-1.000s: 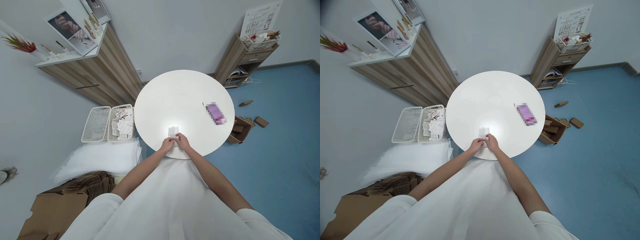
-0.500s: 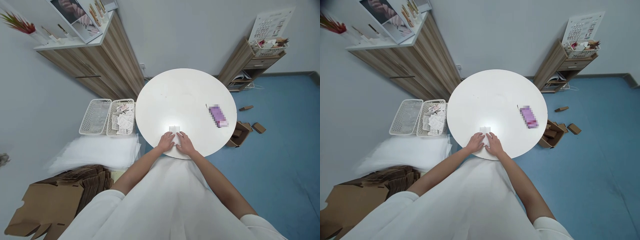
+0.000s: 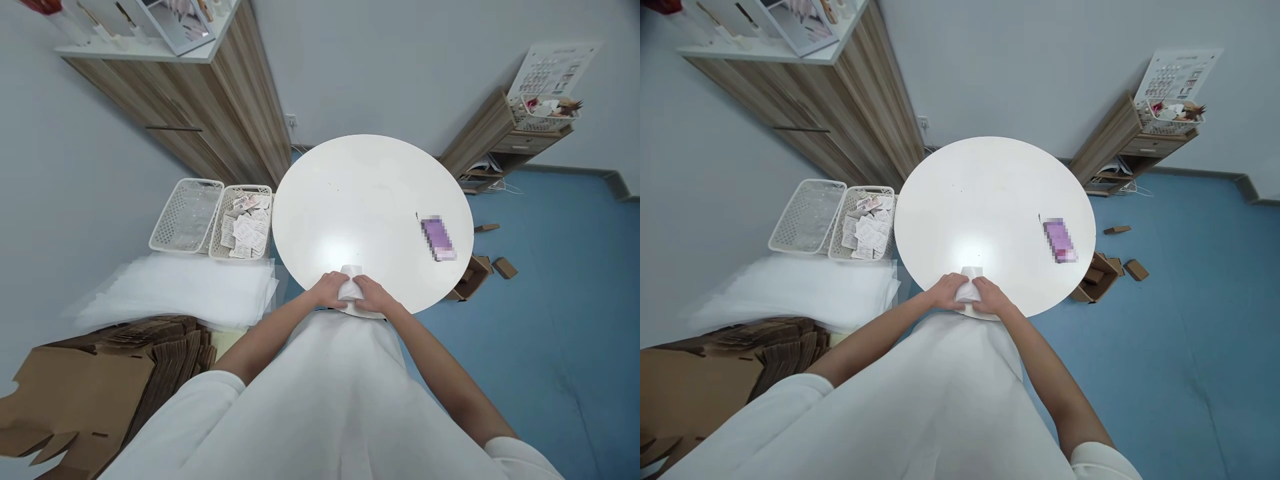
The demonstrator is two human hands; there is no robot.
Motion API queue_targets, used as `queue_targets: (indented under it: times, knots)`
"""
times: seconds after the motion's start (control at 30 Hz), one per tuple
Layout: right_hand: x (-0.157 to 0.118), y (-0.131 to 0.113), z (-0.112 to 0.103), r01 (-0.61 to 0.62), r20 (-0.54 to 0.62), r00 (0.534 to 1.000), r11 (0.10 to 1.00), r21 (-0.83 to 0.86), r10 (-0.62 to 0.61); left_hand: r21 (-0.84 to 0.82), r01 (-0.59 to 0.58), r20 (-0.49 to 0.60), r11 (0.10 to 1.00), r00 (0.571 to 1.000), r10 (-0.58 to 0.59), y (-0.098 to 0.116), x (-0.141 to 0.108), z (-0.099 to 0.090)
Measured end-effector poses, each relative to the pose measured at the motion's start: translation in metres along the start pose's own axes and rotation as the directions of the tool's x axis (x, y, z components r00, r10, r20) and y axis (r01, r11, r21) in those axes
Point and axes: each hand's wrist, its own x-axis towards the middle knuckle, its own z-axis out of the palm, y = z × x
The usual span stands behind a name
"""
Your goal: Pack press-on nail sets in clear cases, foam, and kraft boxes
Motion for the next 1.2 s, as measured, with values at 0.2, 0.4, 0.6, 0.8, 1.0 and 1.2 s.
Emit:
queue_targets:
  times: [0.2, 0.4, 0.6, 0.8, 1.0, 1.2]
  knots:
    - [0.000, 0.000, -0.011, -0.120, 0.048, 0.992, 0.984, 0.131, 0.114, -0.080, 0.155, -0.094, 0.985, 0.982, -0.162, 0.004, 0.002, 0.013]
    - [0.027, 0.006, -0.029, -0.318, 0.138, 0.948, 0.894, 0.316, 0.288, -0.350, 0.347, -0.100, 0.870, 0.910, -0.402, 0.001, 0.016, 0.007]
    - [0.042, 0.015, -0.013, -0.369, -0.130, 0.884, 0.842, 0.394, 0.448, -0.501, 0.555, -0.214, 0.664, 0.664, -0.717, 0.006, 0.026, 0.017]
    - [0.033, 0.026, 0.004, -0.270, -0.307, 0.858, 0.869, 0.414, 0.412, -0.478, 0.514, -0.350, 0.713, 0.633, -0.691, 0.009, 0.035, 0.020]
    - [0.009, 0.029, 0.009, -0.172, -0.228, 0.936, 0.911, 0.375, 0.270, -0.474, 0.527, -0.365, 0.706, 0.612, -0.702, 0.017, 0.037, 0.024]
    - [0.011, 0.022, 0.002, -0.253, -0.206, 0.908, 0.870, 0.424, 0.365, -0.534, 0.527, -0.311, 0.661, 0.604, -0.733, 0.023, 0.031, 0.028]
